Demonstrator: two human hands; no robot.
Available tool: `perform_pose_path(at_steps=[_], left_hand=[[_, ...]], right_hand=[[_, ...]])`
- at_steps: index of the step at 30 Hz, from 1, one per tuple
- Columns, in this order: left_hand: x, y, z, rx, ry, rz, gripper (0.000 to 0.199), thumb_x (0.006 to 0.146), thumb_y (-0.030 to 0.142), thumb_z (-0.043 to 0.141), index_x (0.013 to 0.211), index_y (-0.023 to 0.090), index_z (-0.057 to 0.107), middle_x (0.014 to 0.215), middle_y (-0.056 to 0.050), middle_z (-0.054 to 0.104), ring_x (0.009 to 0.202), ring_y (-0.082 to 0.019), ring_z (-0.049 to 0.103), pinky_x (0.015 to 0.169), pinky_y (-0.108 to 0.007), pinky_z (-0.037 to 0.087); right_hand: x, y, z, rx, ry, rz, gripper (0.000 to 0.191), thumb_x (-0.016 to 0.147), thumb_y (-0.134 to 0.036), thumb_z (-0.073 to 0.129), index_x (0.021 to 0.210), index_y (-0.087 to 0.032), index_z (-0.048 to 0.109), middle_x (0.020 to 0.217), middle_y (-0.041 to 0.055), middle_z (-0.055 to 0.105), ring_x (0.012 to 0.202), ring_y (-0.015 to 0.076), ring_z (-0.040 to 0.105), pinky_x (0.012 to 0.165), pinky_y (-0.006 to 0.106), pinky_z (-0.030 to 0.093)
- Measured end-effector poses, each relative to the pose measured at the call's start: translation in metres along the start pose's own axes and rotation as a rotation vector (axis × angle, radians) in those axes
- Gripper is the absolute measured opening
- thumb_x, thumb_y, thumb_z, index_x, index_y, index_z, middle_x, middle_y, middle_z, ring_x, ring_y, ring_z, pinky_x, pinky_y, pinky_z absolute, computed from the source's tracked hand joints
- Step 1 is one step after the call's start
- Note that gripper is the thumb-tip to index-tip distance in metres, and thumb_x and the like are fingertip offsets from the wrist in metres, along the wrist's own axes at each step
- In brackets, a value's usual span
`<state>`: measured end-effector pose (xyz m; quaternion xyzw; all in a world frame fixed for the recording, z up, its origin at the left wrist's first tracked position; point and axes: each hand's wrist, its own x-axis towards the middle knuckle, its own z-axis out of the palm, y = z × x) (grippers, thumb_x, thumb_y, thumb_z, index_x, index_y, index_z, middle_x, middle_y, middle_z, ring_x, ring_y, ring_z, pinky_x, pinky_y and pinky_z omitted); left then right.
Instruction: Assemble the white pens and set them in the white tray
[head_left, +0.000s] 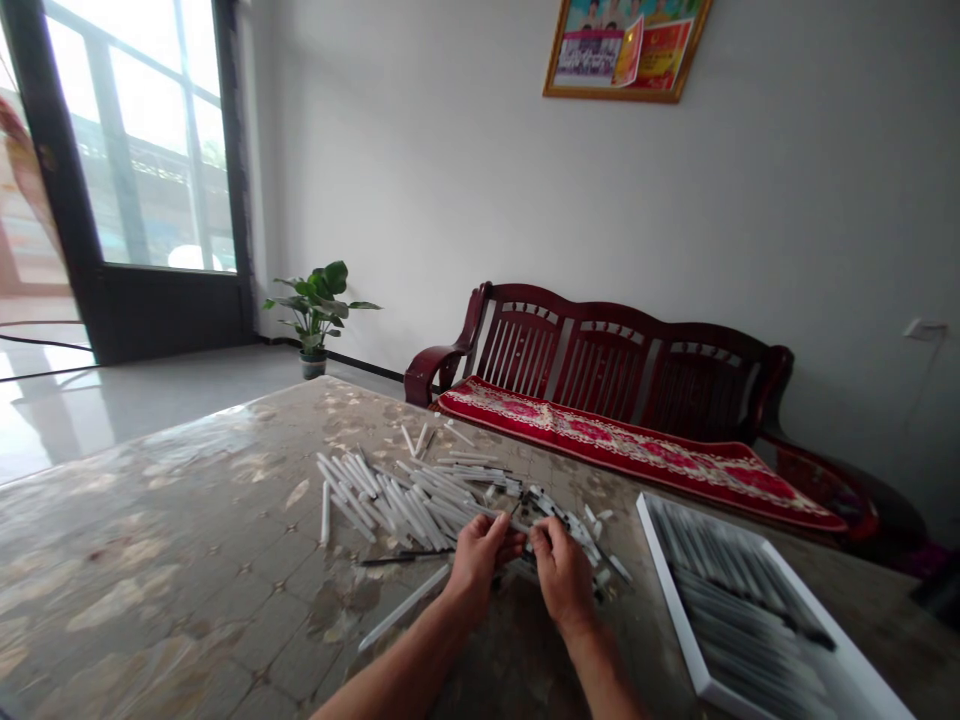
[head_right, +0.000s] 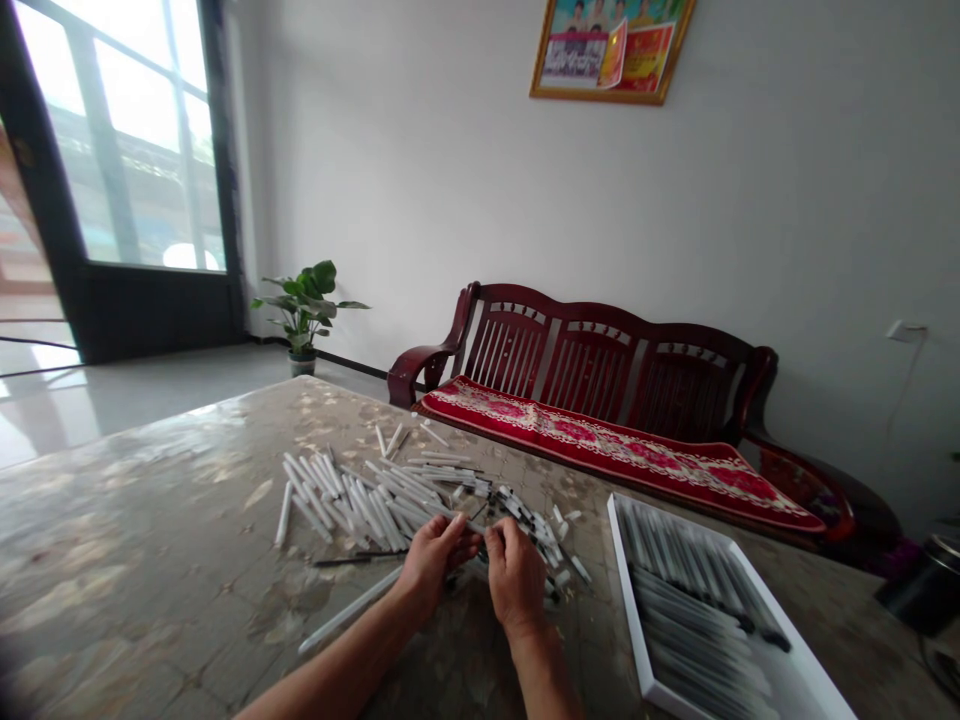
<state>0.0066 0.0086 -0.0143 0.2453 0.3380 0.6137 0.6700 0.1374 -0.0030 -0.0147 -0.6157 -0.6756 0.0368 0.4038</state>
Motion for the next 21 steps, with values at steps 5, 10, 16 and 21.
perform_pose_path(at_steps=[5, 10, 16, 21], left_hand=[[0.0015, -0.0011, -0.0012, 0.024, -0.008, 0.019, 0.05, 0.05, 0.052, 0.089, 0.068, 0.017, 0.059, 0.06, -0.002, 0.07, 0.059, -0.017, 0.069, 0.059, -0.026, 0.056], [0.0007, 0.0007, -0.0014, 0.019, -0.025, 0.035, 0.051, 0.051, 0.053, 0.089, 0.071, 0.016, 0.06, 0.063, -0.003, 0.071, 0.061, -0.017, 0.07, 0.06, -0.025, 0.056], [-0.0021, 0.0015, 0.0025, 0.083, -0.07, 0.075, 0.052, 0.052, 0.054, 0.086, 0.079, 0.016, 0.063, 0.065, -0.001, 0.069, 0.059, -0.017, 0.068, 0.057, -0.026, 0.054], [-0.0046, 0.003, -0.0007, 0.407, 0.016, 0.306, 0.027, 0.072, 0.041, 0.073, 0.077, 0.019, 0.059, 0.066, 0.0, 0.066, 0.056, -0.015, 0.062, 0.051, -0.023, 0.046]], right_hand=[[0.0001, -0.0008, -0.0003, -0.027, 0.008, 0.025, 0.056, 0.098, -0.056, 0.024, 0.079, -0.025, 0.066, 0.067, 0.0043, 0.071, 0.065, 0.0203, 0.067, 0.056, 0.027, 0.04], [0.0001, -0.0052, -0.0016, 0.028, -0.012, 0.024, 0.05, 0.096, -0.058, 0.032, 0.075, -0.025, 0.063, 0.062, 0.0012, 0.067, 0.059, 0.0184, 0.063, 0.053, 0.026, 0.037], [0.0029, -0.0063, 0.0051, 0.317, 0.026, 0.133, 0.058, 0.092, -0.066, 0.029, 0.054, -0.026, 0.046, 0.046, 0.0004, 0.054, 0.046, 0.0173, 0.05, 0.048, 0.029, 0.038], [0.0018, -0.0062, 0.0061, 0.259, 0.146, 0.168, 0.056, 0.092, -0.064, 0.032, 0.055, -0.026, 0.049, 0.044, 0.0001, 0.053, 0.044, 0.0169, 0.049, 0.05, 0.029, 0.037]])
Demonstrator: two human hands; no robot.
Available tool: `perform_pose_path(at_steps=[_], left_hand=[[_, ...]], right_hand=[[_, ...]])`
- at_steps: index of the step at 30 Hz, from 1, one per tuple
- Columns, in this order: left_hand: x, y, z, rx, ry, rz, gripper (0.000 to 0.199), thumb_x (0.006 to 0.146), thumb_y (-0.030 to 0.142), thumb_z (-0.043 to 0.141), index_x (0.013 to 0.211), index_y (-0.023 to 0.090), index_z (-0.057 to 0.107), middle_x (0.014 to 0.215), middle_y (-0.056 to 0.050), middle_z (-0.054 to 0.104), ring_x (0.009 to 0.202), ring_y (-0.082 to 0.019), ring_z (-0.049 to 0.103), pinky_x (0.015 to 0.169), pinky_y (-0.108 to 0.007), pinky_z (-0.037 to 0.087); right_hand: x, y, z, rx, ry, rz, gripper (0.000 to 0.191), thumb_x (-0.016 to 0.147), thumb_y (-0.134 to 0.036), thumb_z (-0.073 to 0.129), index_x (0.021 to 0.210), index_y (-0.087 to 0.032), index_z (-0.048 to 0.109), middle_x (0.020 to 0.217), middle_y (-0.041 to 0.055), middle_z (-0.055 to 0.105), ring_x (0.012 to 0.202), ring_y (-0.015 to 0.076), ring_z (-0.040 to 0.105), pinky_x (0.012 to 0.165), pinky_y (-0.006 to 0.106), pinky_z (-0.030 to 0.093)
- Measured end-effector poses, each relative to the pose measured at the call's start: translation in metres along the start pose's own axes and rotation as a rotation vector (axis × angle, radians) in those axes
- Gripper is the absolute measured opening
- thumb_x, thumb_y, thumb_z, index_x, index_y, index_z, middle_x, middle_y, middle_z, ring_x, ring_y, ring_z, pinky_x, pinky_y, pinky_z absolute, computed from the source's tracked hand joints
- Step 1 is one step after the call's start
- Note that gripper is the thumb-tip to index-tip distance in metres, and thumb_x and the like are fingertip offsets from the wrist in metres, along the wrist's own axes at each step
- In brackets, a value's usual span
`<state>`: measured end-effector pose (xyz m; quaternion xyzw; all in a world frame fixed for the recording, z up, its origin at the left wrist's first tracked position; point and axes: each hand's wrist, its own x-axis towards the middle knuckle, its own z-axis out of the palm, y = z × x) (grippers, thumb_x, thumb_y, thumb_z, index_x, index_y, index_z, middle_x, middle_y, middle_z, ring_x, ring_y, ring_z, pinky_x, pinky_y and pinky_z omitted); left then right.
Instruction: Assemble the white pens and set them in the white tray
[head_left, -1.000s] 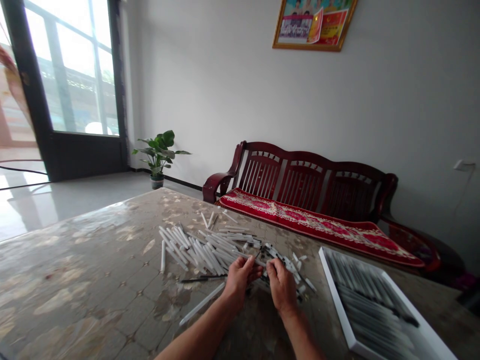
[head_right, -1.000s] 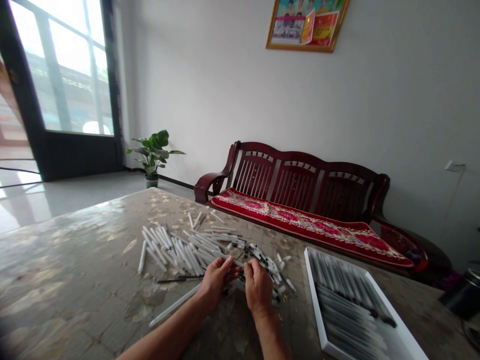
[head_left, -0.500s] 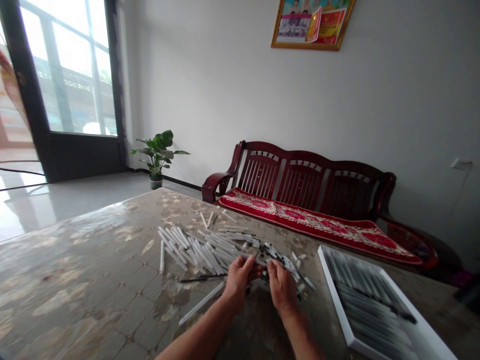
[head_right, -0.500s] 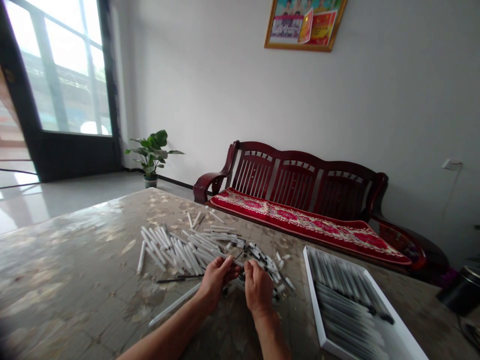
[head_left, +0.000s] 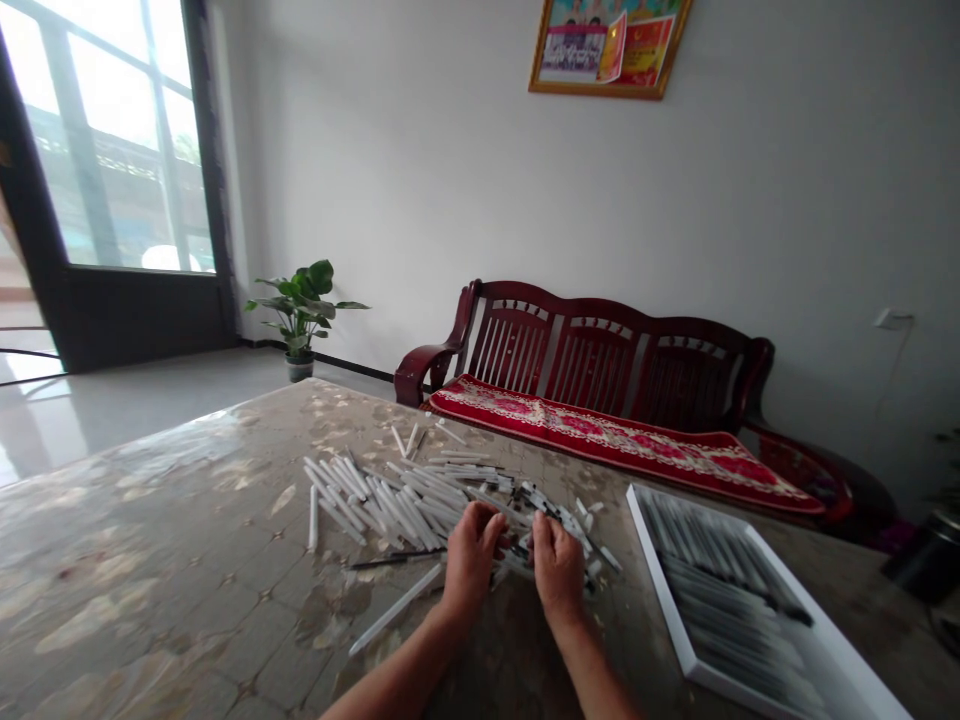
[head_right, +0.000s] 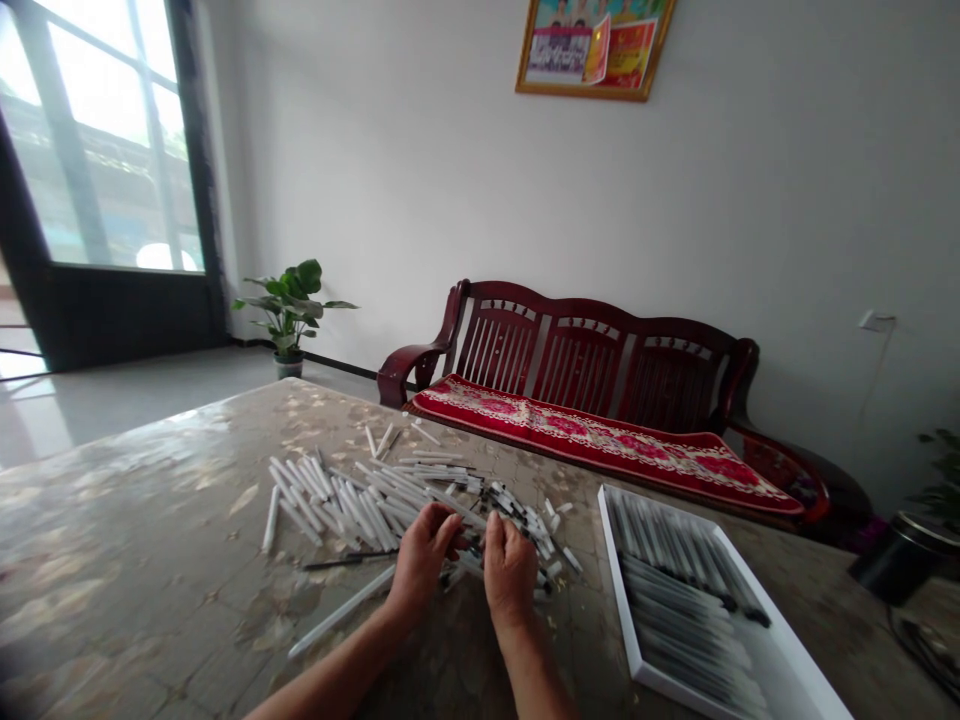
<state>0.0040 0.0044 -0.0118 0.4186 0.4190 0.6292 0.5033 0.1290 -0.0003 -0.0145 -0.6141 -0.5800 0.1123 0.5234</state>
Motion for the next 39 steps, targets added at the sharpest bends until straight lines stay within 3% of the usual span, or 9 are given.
perform_pose_path(at_steps=[4, 8, 11, 14, 17, 21, 30, 35, 39], left_hand=[[-0.003, 0.003, -0.004, 0.309, 0.118, 0.28, 0.03, 0.07, 0.017, 0.07, 0.099, 0.024, 0.064, 0.078, 0.003, 0.062, 0.06, -0.013, 0.056, 0.062, -0.024, 0.046], [-0.004, 0.007, -0.008, 0.497, 0.06, 0.356, 0.02, 0.074, 0.016, 0.064, 0.09, 0.027, 0.071, 0.088, -0.001, 0.061, 0.07, -0.016, 0.058, 0.069, -0.027, 0.045], [-0.001, 0.008, -0.011, 0.465, 0.078, 0.375, 0.012, 0.077, 0.021, 0.064, 0.084, 0.027, 0.072, 0.085, -0.001, 0.06, 0.074, -0.018, 0.059, 0.072, -0.027, 0.045], [0.003, 0.007, -0.013, 0.359, 0.164, 0.402, 0.004, 0.078, 0.027, 0.066, 0.075, 0.025, 0.069, 0.078, -0.001, 0.057, 0.072, -0.018, 0.055, 0.072, -0.027, 0.045], [0.005, 0.006, -0.011, 0.193, 0.215, 0.326, 0.016, 0.077, 0.037, 0.069, 0.072, 0.022, 0.066, 0.07, 0.001, 0.055, 0.067, -0.016, 0.052, 0.067, -0.025, 0.045], [0.007, 0.003, -0.005, -0.086, 0.192, 0.128, 0.035, 0.069, 0.052, 0.075, 0.08, 0.02, 0.066, 0.066, 0.002, 0.059, 0.062, -0.015, 0.056, 0.061, -0.024, 0.047], [0.014, -0.004, -0.004, -0.42, 0.187, -0.164, 0.045, 0.055, 0.043, 0.089, 0.081, 0.016, 0.064, 0.069, 0.001, 0.067, 0.064, -0.015, 0.069, 0.059, -0.024, 0.056], [0.012, -0.002, -0.004, -0.479, 0.189, -0.258, 0.026, 0.071, 0.029, 0.083, 0.082, 0.016, 0.063, 0.072, -0.001, 0.071, 0.068, -0.015, 0.073, 0.062, -0.023, 0.06], [0.011, 0.001, -0.002, -0.518, 0.192, -0.298, 0.018, 0.078, 0.022, 0.079, 0.081, 0.015, 0.062, 0.072, -0.002, 0.072, 0.068, -0.014, 0.074, 0.064, -0.021, 0.06]], right_hand=[[-0.006, -0.002, -0.001, -0.105, 0.041, -0.121, 0.055, 0.094, -0.059, 0.035, 0.056, -0.024, 0.053, 0.049, 0.0015, 0.056, 0.046, 0.0156, 0.049, 0.051, 0.028, 0.033], [-0.009, -0.007, 0.0, -0.044, -0.063, -0.2, 0.056, 0.096, -0.056, 0.034, 0.056, -0.023, 0.053, 0.049, 0.0004, 0.055, 0.047, 0.0138, 0.047, 0.052, 0.026, 0.034], [0.004, -0.008, -0.009, 0.032, -0.175, -0.114, 0.055, 0.098, -0.055, 0.031, 0.066, -0.022, 0.061, 0.056, 0.0014, 0.062, 0.053, 0.0157, 0.056, 0.053, 0.025, 0.038], [0.026, 0.004, -0.032, -0.159, -0.111, 0.022, 0.043, 0.096, -0.047, 0.035, 0.08, -0.023, 0.068, 0.069, 0.003, 0.07, 0.063, 0.0186, 0.063, 0.056, 0.026, 0.041], [0.043, 0.029, -0.062, -0.554, -0.048, 0.049, 0.025, 0.089, -0.03, 0.048, 0.093, -0.025, 0.072, 0.091, 0.0065, 0.074, 0.08, 0.0215, 0.067, 0.063, 0.027, 0.042], [0.045, 0.063, -0.088, -0.888, -0.113, 0.046, 0.027, 0.082, -0.02, 0.056, 0.101, -0.026, 0.075, 0.104, 0.0114, 0.073, 0.092, 0.0262, 0.067, 0.069, 0.031, 0.045], [0.038, 0.074, -0.083, -0.963, -0.208, 0.075, 0.037, 0.084, -0.005, 0.045, 0.099, -0.021, 0.075, 0.098, 0.0132, 0.075, 0.089, 0.0238, 0.071, 0.07, 0.029, 0.046], [0.045, 0.075, -0.082, -0.772, -0.11, 0.131, 0.023, 0.08, -0.012, 0.049, 0.077, -0.019, 0.071, 0.088, 0.0149, 0.074, 0.082, 0.0257, 0.071, 0.068, 0.031, 0.047], [0.051, 0.056, -0.064, -0.021, -0.023, 0.192, 0.019, 0.076, -0.037, 0.056, 0.082, -0.021, 0.064, 0.075, 0.0056, 0.071, 0.071, 0.0229, 0.069, 0.062, 0.031, 0.053]])
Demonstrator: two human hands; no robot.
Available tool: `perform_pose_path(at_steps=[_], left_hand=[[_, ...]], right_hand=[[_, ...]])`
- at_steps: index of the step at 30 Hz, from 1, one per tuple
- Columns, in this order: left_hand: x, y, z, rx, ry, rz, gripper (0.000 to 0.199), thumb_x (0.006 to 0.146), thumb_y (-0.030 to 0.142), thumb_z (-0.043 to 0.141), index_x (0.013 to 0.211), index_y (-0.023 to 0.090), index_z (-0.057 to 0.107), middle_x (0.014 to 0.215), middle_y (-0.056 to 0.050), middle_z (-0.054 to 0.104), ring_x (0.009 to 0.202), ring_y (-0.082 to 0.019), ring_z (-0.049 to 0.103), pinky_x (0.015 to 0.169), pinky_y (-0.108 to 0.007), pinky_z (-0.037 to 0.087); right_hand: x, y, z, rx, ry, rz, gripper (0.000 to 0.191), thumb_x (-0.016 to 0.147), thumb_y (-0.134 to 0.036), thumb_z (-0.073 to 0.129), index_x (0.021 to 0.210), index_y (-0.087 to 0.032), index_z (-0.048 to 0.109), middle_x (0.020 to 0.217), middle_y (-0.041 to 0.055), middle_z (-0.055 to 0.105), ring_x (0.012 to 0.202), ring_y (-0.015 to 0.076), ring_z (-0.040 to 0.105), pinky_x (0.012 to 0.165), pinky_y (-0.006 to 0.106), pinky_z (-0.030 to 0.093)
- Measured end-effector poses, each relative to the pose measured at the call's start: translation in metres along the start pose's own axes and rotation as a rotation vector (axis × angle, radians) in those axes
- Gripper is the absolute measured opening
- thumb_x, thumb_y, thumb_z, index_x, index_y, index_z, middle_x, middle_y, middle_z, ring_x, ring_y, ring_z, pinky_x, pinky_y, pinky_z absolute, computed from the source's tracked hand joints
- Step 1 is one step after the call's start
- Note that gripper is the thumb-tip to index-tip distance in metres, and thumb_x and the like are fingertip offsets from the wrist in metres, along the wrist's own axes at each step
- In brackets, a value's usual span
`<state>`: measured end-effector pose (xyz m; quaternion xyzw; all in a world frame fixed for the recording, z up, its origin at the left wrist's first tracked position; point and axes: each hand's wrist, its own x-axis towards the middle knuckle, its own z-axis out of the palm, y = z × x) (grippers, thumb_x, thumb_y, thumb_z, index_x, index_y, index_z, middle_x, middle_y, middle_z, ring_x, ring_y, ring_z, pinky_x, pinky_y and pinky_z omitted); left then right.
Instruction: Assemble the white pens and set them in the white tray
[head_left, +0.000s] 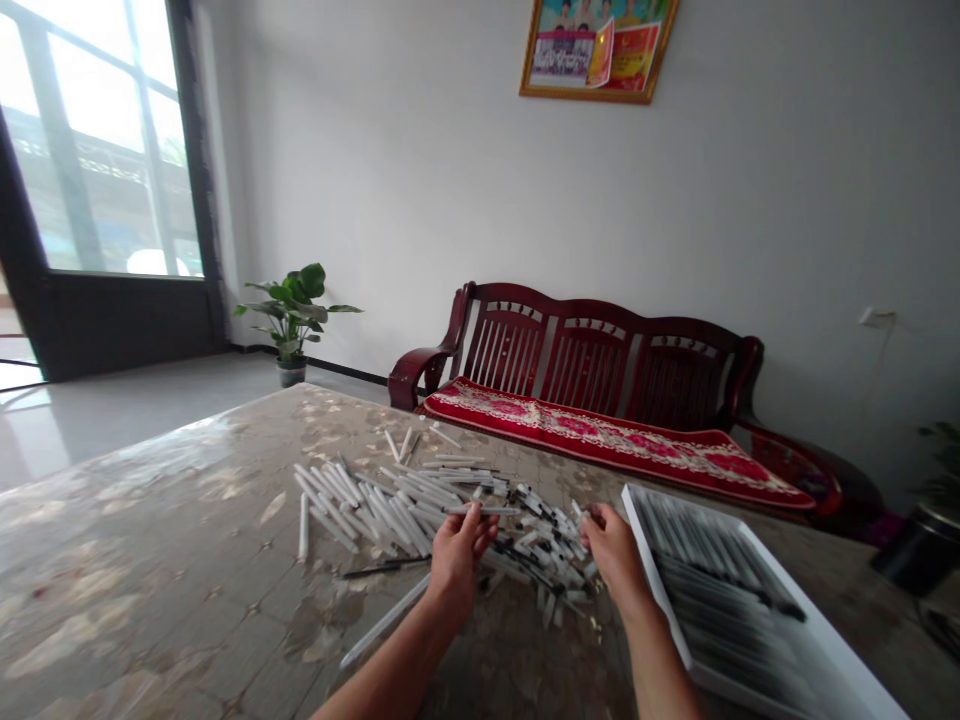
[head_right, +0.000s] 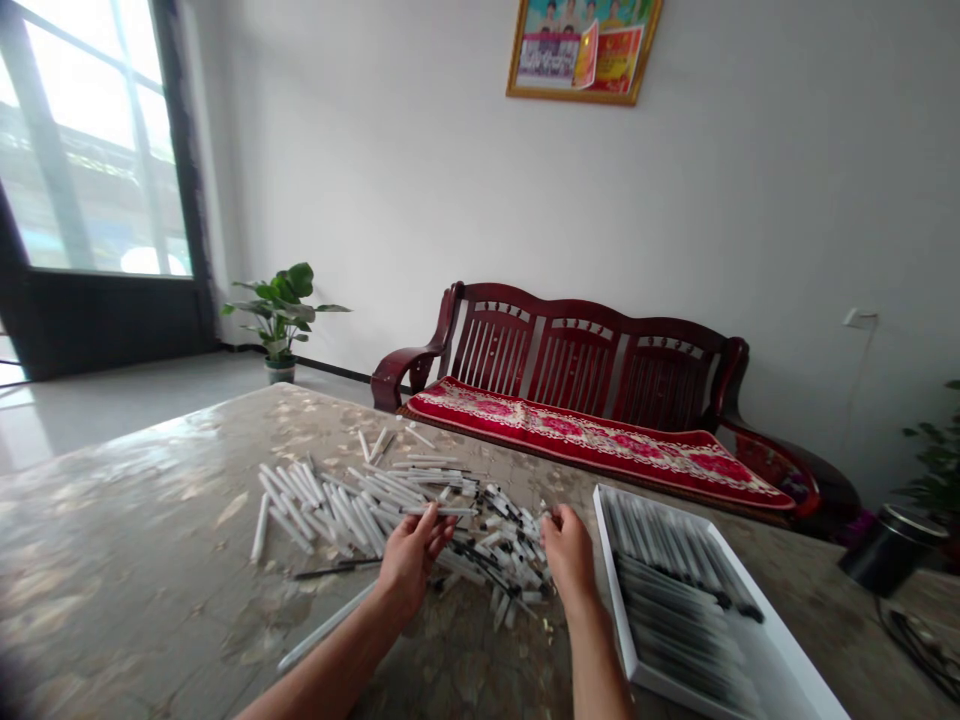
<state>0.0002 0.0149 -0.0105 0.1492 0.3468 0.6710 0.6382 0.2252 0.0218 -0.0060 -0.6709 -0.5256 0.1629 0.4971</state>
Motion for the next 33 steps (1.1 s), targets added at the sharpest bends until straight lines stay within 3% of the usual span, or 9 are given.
perform_pose_path(at_steps=[2, 5, 9, 16, 22, 27, 33], left_hand=[[-0.001, 0.001, 0.001, -0.014, 0.006, -0.022, 0.016, 0.079, 0.02, 0.077, 0.08, 0.015, 0.062, 0.071, -0.003, 0.072, 0.068, -0.014, 0.074, 0.064, -0.02, 0.06], [-0.002, 0.003, 0.003, -0.031, 0.007, -0.037, 0.013, 0.082, 0.018, 0.074, 0.08, 0.015, 0.062, 0.07, -0.003, 0.072, 0.067, -0.013, 0.074, 0.064, -0.019, 0.06], [-0.004, 0.004, 0.004, -0.051, 0.011, -0.062, 0.008, 0.087, 0.013, 0.068, 0.082, 0.014, 0.061, 0.071, -0.004, 0.072, 0.065, -0.011, 0.073, 0.063, -0.018, 0.06], [-0.007, 0.002, 0.005, -0.053, -0.005, -0.072, 0.01, 0.085, 0.012, 0.07, 0.079, 0.014, 0.062, 0.069, -0.003, 0.072, 0.064, -0.011, 0.073, 0.062, -0.017, 0.06], [-0.006, 0.007, 0.007, -0.08, 0.043, -0.078, 0.011, 0.089, 0.008, 0.063, 0.079, 0.013, 0.062, 0.068, -0.005, 0.073, 0.062, -0.01, 0.073, 0.06, -0.015, 0.059], [-0.008, 0.006, 0.007, -0.076, 0.017, -0.079, 0.012, 0.089, 0.006, 0.062, 0.079, 0.012, 0.063, 0.069, -0.005, 0.073, 0.063, -0.011, 0.073, 0.06, -0.016, 0.059], [-0.007, 0.0, 0.001, -0.056, -0.051, -0.037, 0.015, 0.075, 0.015, 0.08, 0.076, 0.013, 0.065, 0.067, -0.002, 0.072, 0.063, -0.012, 0.072, 0.063, -0.018, 0.059]], right_hand=[[-0.005, -0.019, 0.013, 0.352, -0.047, 0.021, 0.032, 0.072, -0.047, 0.061, 0.088, -0.02, 0.063, 0.075, 0.0037, 0.07, 0.071, 0.0221, 0.069, 0.063, 0.032, 0.056], [-0.017, -0.045, 0.029, 0.547, -0.137, 0.016, 0.039, 0.067, -0.051, 0.07, 0.089, -0.019, 0.062, 0.078, 0.0031, 0.07, 0.074, 0.0211, 0.07, 0.069, 0.034, 0.059], [-0.029, -0.059, 0.04, 0.581, -0.204, 0.028, 0.04, 0.066, -0.052, 0.074, 0.086, -0.02, 0.062, 0.078, 0.0029, 0.07, 0.075, 0.022, 0.071, 0.07, 0.036, 0.06], [-0.032, -0.058, 0.046, 0.599, -0.221, 0.02, 0.039, 0.065, -0.052, 0.076, 0.083, -0.019, 0.064, 0.078, 0.0033, 0.07, 0.072, 0.022, 0.071, 0.068, 0.037, 0.06], [-0.028, -0.058, 0.042, 0.601, -0.15, 0.016, 0.042, 0.063, -0.054, 0.077, 0.081, -0.019, 0.065, 0.073, 0.0025, 0.07, 0.069, 0.0208, 0.069, 0.065, 0.033, 0.059], [-0.032, -0.057, 0.046, 0.6, -0.204, 0.016, 0.039, 0.063, -0.051, 0.079, 0.081, -0.02, 0.066, 0.075, 0.0024, 0.072, 0.07, 0.0224, 0.07, 0.065, 0.035, 0.059], [-0.041, -0.058, 0.056, 0.633, -0.232, 0.067, 0.033, 0.063, -0.044, 0.08, 0.08, -0.021, 0.064, 0.071, 0.0009, 0.071, 0.066, 0.0219, 0.071, 0.06, 0.032, 0.059]])
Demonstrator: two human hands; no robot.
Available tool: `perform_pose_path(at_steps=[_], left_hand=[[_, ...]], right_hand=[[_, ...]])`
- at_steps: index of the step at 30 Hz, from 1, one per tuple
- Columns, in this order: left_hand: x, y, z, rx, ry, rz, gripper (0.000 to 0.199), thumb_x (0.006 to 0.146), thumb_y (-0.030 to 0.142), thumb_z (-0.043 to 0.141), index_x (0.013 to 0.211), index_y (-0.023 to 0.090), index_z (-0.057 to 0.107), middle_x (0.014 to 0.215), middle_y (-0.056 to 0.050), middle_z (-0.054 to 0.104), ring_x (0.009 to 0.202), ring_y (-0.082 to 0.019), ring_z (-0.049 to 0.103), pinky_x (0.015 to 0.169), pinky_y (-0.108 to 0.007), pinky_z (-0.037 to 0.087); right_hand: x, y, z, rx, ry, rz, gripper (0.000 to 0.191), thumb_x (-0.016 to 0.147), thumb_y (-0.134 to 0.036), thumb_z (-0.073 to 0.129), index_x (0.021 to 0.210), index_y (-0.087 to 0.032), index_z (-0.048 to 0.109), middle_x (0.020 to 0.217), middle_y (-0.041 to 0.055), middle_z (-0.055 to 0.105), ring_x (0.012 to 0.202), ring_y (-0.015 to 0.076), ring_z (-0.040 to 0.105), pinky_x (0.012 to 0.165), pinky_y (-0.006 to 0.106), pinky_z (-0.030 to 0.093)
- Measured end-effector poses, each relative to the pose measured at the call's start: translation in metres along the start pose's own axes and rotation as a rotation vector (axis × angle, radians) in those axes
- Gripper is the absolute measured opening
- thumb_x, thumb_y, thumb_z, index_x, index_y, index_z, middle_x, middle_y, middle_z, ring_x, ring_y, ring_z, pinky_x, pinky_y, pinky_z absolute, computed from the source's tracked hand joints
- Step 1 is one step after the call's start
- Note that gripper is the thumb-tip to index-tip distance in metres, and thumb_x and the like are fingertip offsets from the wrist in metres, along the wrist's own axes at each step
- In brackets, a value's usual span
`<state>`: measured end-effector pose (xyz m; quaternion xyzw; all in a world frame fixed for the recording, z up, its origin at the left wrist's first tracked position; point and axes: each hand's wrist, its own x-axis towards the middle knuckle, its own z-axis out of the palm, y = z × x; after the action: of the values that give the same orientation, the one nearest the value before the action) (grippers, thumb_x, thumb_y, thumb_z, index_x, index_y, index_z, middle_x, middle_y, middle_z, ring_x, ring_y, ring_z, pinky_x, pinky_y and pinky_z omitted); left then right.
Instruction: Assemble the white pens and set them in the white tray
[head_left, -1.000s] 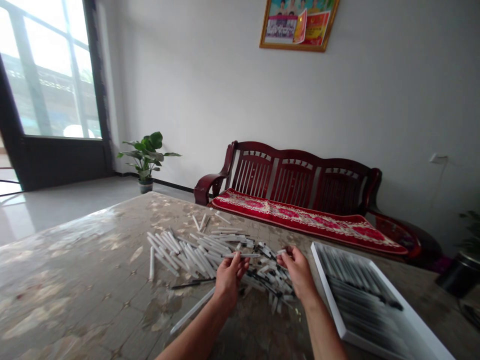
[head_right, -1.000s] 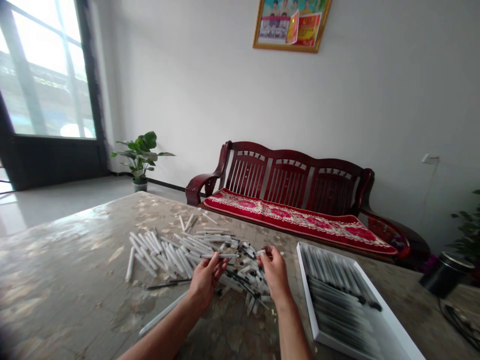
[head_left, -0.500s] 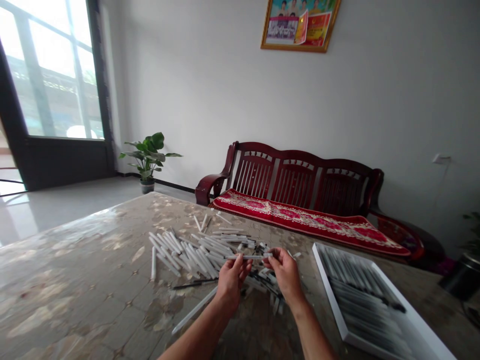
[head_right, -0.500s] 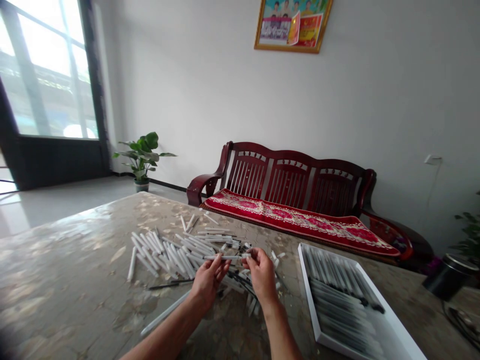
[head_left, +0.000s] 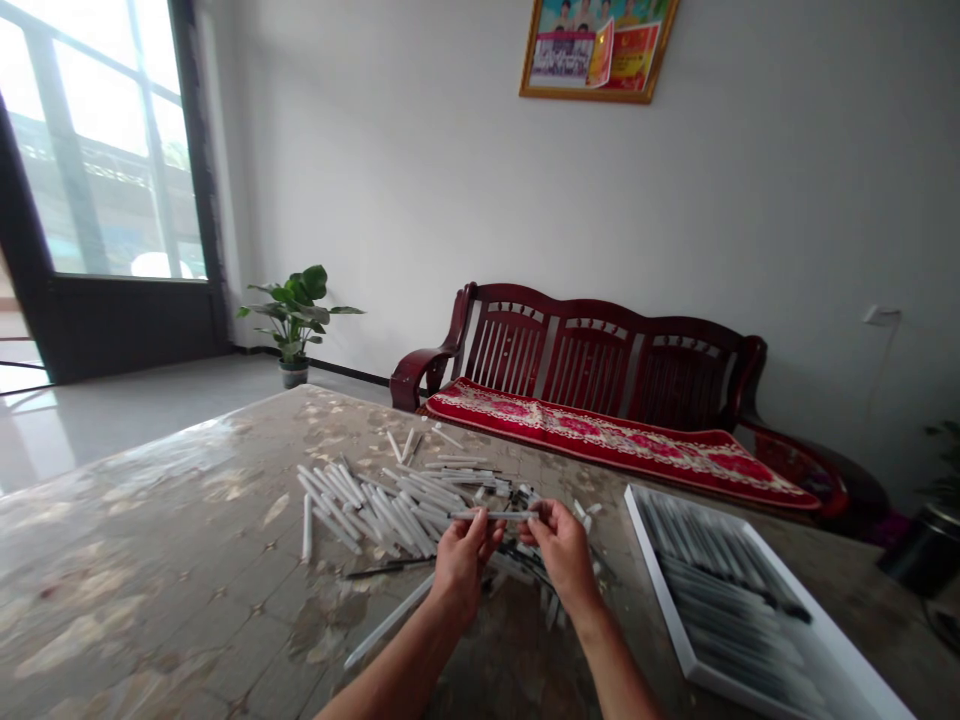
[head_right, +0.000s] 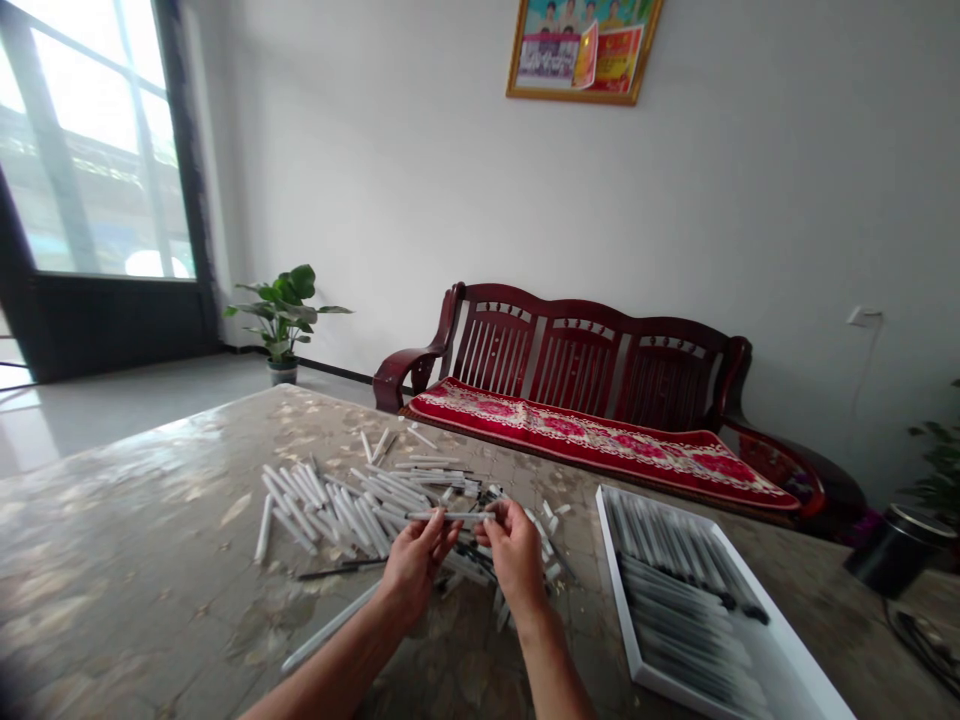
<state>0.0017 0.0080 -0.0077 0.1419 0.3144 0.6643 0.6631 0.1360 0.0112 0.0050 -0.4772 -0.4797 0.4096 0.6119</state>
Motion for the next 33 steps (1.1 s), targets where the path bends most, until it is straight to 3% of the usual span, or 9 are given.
perform_pose_path(at_steps=[5, 9, 11, 16, 19, 22, 26, 30, 33], left_hand=[[-0.003, 0.0, 0.0, 0.049, -0.083, 0.111, 0.04, 0.055, 0.034, 0.092, 0.08, 0.014, 0.067, 0.069, -0.001, 0.072, 0.066, -0.015, 0.072, 0.063, -0.022, 0.059], [-0.007, 0.0, 0.002, 0.093, -0.091, 0.18, 0.044, 0.053, 0.038, 0.091, 0.082, 0.015, 0.068, 0.07, -0.001, 0.073, 0.068, -0.018, 0.072, 0.064, -0.025, 0.059], [-0.006, -0.001, 0.002, 0.092, -0.073, 0.15, 0.041, 0.055, 0.034, 0.09, 0.082, 0.015, 0.068, 0.071, -0.001, 0.074, 0.069, -0.018, 0.073, 0.065, -0.026, 0.059], [-0.006, -0.007, 0.001, 0.09, -0.065, 0.07, 0.03, 0.06, 0.026, 0.088, 0.082, 0.017, 0.067, 0.073, -0.001, 0.075, 0.07, -0.017, 0.074, 0.068, -0.025, 0.06], [-0.013, -0.009, 0.004, 0.11, -0.115, 0.015, 0.035, 0.057, 0.028, 0.089, 0.082, 0.017, 0.067, 0.074, -0.002, 0.075, 0.073, -0.018, 0.074, 0.068, -0.025, 0.06], [-0.021, -0.009, 0.006, 0.169, -0.166, -0.029, 0.044, 0.053, 0.031, 0.091, 0.086, 0.017, 0.068, 0.077, -0.004, 0.076, 0.075, -0.02, 0.075, 0.07, -0.026, 0.059], [-0.022, -0.003, 0.004, 0.295, -0.211, -0.018, 0.064, 0.054, 0.036, 0.09, 0.11, 0.02, 0.064, 0.096, -0.007, 0.078, 0.078, -0.021, 0.075, 0.069, -0.029, 0.059], [-0.013, 0.003, -0.003, 0.382, -0.114, 0.057, 0.065, 0.052, 0.046, 0.088, 0.105, 0.019, 0.064, 0.095, -0.008, 0.077, 0.069, -0.018, 0.072, 0.059, -0.026, 0.055], [-0.008, 0.005, -0.006, 0.417, -0.069, 0.097, 0.063, 0.053, 0.051, 0.085, 0.103, 0.018, 0.065, 0.096, -0.008, 0.076, 0.068, -0.018, 0.071, 0.056, -0.025, 0.052]], right_hand=[[-0.006, -0.005, -0.001, 0.153, 0.044, 0.172, 0.041, 0.057, -0.04, 0.086, 0.083, -0.017, 0.064, 0.066, 0.0008, 0.071, 0.062, 0.0192, 0.071, 0.056, 0.028, 0.059], [-0.003, -0.015, -0.009, 0.15, -0.047, 0.264, 0.042, 0.056, -0.04, 0.086, 0.082, -0.016, 0.064, 0.07, 0.0032, 0.072, 0.065, 0.0199, 0.071, 0.06, 0.031, 0.059], [0.0, -0.024, -0.015, -0.026, -0.083, 0.167, 0.036, 0.062, -0.042, 0.081, 0.085, -0.017, 0.067, 0.077, 0.0048, 0.074, 0.073, 0.0223, 0.072, 0.066, 0.034, 0.059], [-0.006, -0.056, -0.02, -0.742, -0.125, -0.341, 0.026, 0.081, -0.021, 0.064, 0.105, -0.023, 0.074, 0.112, 0.0073, 0.072, 0.108, 0.0231, 0.062, 0.099, 0.037, 0.046], [-0.015, -0.071, -0.015, -1.019, -0.246, -0.368, 0.025, 0.085, -0.018, 0.061, 0.103, -0.026, 0.077, 0.102, 0.0056, 0.075, 0.106, 0.022, 0.061, 0.095, 0.031, 0.044], [-0.016, -0.081, -0.022, -1.086, -0.369, -0.31, 0.027, 0.087, -0.016, 0.057, 0.1, -0.026, 0.077, 0.098, 0.0034, 0.076, 0.098, 0.0187, 0.064, 0.088, 0.026, 0.044], [-0.007, -0.094, -0.076, -1.138, -0.24, -0.199, 0.028, 0.085, -0.014, 0.055, 0.1, -0.022, 0.076, 0.102, 0.0054, 0.075, 0.099, 0.0186, 0.065, 0.089, 0.025, 0.043], [-0.005, -0.094, -0.162, -1.346, 0.01, 0.019, 0.031, 0.08, -0.011, 0.054, 0.099, -0.021, 0.076, 0.107, 0.0085, 0.075, 0.104, 0.0219, 0.065, 0.09, 0.027, 0.043], [-0.011, -0.081, -0.209, -1.425, 0.116, 0.196, 0.034, 0.078, -0.008, 0.051, 0.096, -0.023, 0.076, 0.105, 0.0076, 0.075, 0.104, 0.0217, 0.066, 0.087, 0.026, 0.044]])
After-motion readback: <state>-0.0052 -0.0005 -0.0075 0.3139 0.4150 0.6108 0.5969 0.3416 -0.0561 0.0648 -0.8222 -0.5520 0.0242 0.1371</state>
